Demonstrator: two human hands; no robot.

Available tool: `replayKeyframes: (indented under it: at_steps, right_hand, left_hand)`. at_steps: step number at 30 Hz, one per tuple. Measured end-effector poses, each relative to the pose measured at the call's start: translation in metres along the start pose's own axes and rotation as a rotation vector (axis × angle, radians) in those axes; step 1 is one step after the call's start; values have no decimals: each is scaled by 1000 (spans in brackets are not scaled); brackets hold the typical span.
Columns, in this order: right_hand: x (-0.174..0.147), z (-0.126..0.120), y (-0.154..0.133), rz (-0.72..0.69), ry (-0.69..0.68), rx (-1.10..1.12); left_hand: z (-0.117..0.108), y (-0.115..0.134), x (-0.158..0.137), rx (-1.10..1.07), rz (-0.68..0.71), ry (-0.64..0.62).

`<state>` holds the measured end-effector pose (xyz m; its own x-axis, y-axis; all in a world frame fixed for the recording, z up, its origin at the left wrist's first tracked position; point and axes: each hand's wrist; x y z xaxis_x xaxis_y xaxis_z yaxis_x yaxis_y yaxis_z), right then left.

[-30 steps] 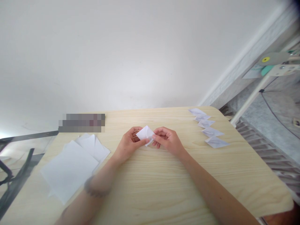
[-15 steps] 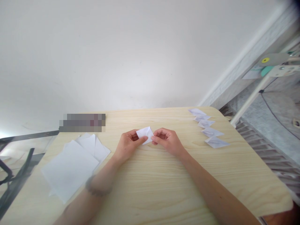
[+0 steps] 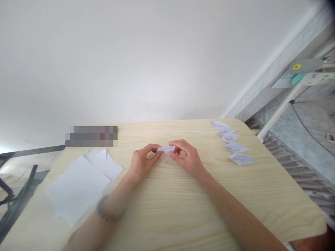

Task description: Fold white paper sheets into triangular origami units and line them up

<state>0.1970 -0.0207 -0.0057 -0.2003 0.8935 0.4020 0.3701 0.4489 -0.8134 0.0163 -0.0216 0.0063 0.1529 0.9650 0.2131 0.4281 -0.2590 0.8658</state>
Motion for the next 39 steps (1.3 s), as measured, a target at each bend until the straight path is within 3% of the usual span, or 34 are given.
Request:
replayKeyframes:
  at_steps: [3, 9, 14, 20, 27, 30, 34, 39]
  right_hand:
    - [0, -2, -1, -28, 0, -65]
    - [-1, -8, 3, -97, -39, -106]
    - [1, -13, 9, -146, -164, -192]
    - [3, -20, 7, -101, -203, -343]
    - [1, -15, 10, 9, -146, -200]
    - [1, -15, 9, 16, -103, -158]
    - [2, -15, 3, -30, -97, -112]
    - [3, -10, -2, -47, 2, -76]
  left_hand:
    - [0, 2, -2, 119, 134, -30]
    - [-3, -3, 2, 155, 367, -90]
    - [-6, -9, 5, 342, 437, -153]
    - [-4, -14, 7, 333, 358, -215]
    - [1, -10, 4, 449, 238, -104]
    - [2, -4, 4, 480, 183, -136]
    - [2, -1, 3, 308, 85, -186]
    - [0, -2, 3, -130, -127, -106]
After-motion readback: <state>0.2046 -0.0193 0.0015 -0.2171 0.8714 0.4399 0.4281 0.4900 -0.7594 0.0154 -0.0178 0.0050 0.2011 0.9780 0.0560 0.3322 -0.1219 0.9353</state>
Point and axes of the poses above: each hand's wrist, its own x-axis towards the middle knuckle, its own z-axis out of the palm, y = z × x, and after that the axes turned 2 degrees about -x, right-handed
